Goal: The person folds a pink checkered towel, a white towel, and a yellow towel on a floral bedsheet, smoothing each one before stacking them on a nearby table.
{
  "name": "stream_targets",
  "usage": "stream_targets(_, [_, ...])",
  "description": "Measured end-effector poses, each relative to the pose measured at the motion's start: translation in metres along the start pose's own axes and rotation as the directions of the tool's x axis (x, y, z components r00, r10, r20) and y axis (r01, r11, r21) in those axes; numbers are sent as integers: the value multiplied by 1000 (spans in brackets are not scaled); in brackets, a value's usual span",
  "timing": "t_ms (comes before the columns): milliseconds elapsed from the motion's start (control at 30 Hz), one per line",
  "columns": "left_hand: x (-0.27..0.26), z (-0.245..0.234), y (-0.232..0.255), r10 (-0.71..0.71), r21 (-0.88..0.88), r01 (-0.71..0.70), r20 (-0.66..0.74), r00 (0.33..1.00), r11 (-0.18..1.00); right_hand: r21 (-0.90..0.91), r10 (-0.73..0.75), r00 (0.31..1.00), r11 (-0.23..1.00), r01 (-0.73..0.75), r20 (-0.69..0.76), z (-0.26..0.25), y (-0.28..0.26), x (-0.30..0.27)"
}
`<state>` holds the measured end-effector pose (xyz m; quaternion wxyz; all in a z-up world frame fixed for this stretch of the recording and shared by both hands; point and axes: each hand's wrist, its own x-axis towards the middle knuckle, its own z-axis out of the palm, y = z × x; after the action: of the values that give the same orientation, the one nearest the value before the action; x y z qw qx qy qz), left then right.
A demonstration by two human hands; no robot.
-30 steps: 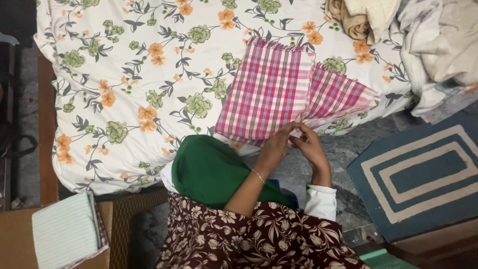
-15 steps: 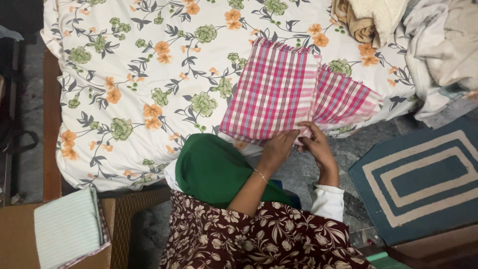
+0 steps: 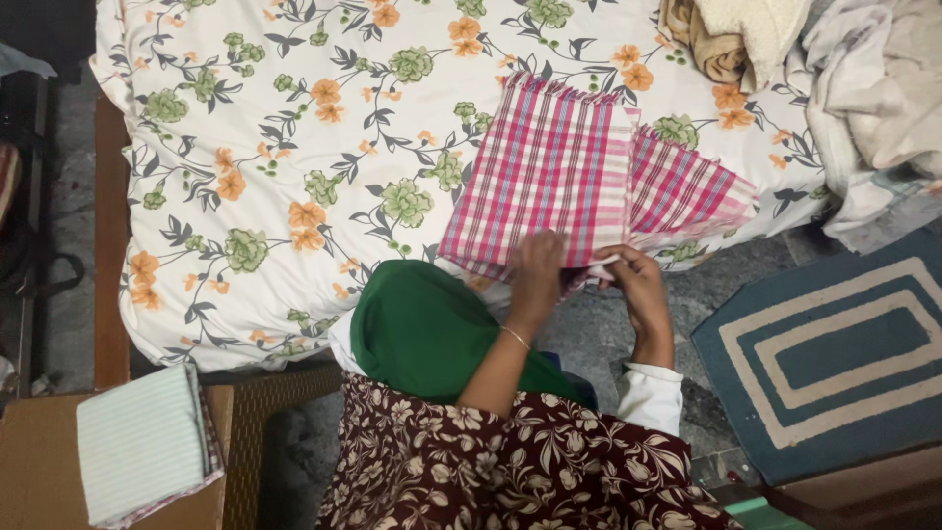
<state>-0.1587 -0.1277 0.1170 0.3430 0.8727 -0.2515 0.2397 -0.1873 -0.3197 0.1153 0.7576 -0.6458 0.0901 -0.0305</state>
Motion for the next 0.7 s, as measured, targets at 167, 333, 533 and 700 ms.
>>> stream_targets(167, [10,-12,-29,-304,88,318,-141,942,944,235,-210,965,941,243,-158,-20,-32,-16])
stream_targets(333, [-10,13,-55,-481,94,484,-56,875,870,421,-217,820,772,476,-530,-75,-69,-48])
stream_targets(533, [-31,57,-106,-343,-190,480,486,804,856,570,-270,770,542,618,-578,-134,-75,-85])
stream_targets(700, [-18,27,-77,-19,-487,708,817,576,512,405,-376,587,461,790,-718,-188,-74,-127])
